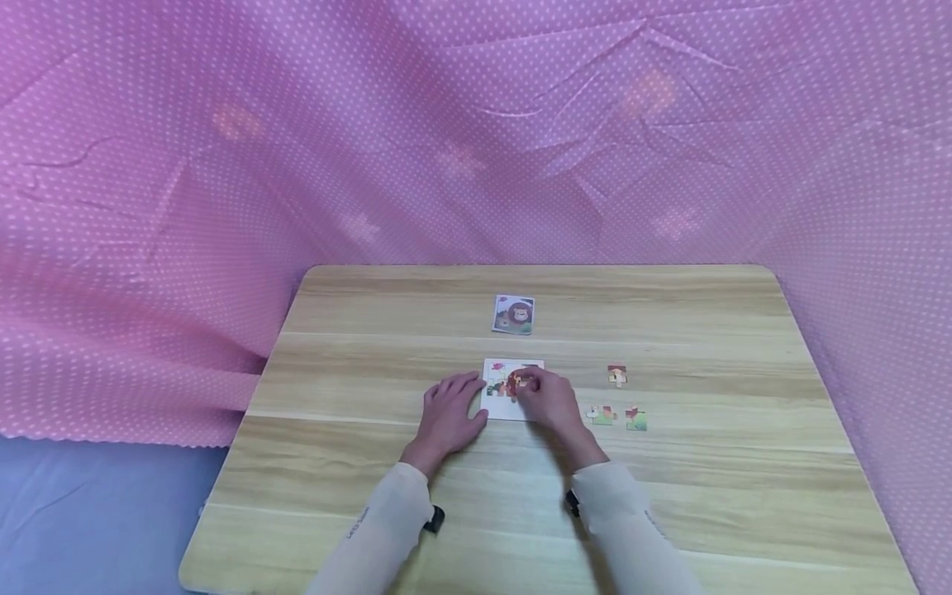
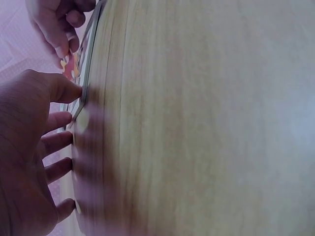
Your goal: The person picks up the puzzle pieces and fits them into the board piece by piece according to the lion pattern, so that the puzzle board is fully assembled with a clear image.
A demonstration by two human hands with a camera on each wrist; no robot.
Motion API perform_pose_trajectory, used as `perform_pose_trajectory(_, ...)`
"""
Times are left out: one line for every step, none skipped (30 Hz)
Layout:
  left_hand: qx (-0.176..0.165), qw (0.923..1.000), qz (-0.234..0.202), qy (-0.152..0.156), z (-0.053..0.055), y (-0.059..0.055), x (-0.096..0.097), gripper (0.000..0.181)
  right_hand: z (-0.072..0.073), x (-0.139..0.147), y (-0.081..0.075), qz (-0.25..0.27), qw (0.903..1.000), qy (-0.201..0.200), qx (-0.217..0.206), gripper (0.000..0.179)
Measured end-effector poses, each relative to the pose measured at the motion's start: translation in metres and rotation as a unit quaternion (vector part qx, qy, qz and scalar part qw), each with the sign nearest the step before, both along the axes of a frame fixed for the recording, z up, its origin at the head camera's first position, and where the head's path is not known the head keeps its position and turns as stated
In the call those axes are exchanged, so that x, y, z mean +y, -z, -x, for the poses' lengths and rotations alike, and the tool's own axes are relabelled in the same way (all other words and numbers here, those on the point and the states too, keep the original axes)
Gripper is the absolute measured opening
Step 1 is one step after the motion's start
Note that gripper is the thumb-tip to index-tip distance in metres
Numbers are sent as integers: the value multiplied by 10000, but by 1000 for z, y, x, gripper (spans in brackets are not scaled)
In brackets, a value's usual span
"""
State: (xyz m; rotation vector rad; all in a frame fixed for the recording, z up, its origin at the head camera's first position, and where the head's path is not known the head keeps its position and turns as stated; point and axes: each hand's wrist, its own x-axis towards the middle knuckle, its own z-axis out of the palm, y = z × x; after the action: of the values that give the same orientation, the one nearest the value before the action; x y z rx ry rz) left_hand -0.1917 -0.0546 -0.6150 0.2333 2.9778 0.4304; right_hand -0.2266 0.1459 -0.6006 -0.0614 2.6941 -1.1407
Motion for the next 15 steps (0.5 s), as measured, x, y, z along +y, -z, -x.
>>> perform_pose_trajectory(-5,10000,13,5,0,0,0,54,0,-1,1,-52,10000,-24,24,29)
perform_pose_trajectory(-10,10000,23,7,0,0,0,54,1,-1,1,-97,9999,-38,33,29)
perform_pose_trajectory(-8,10000,23,8,0,0,0,53,1,-2,2,-157,9999,-43,33,29)
perform_pose_trajectory(-6,10000,28,7,0,0,1,53,1,-2,3,-209,9998,-48,28,30)
perform_pose_trajectory(-11,10000,28,6,0,0,1,53,0,-2,3,-263,9996,-55,36,31)
perform_pose_trajectory(-16,10000,29,3,0,0,1,53,0,-3,4,-311,9995,-58,43,31)
perform_pose_trajectory(-18,10000,35,-4,0,-1,1,53,0,-3,4,-352,9993,-62,78,31)
perform_pose_trajectory(-19,10000,46,-10,0,-1,1,53,-1,-3,3,-378,9992,-61,83,32)
perform_pose_trajectory(-19,10000,62,-15,0,-1,1,53,-1,-3,3,-406,9991,-58,120,33)
perform_pose_trajectory(-26,10000,75,-20,0,-1,1,53,-1,-3,3,-410,9990,-52,169,33)
perform_pose_trajectory(-35,10000,89,-25,0,0,1,53,-2,-3,2,-400,9989,-52,228,33)
perform_pose_trajectory(-37,9999,99,-29,0,0,1,53,-2,-3,2,-388,9988,-51,286,33)
perform_pose_trajectory(-38,9999,107,-32,0,0,1,53,-2,-3,2,-386,9986,-55,367,33)
perform_pose_trajectory(-39,9999,113,-32,0,1,1,53,-2,-3,2,-391,9982,-63,445,33)
perform_pose_trajectory(-35,9999,112,-30,0,1,1,53,-3,-3,2,-430,9974,-94,565,33)
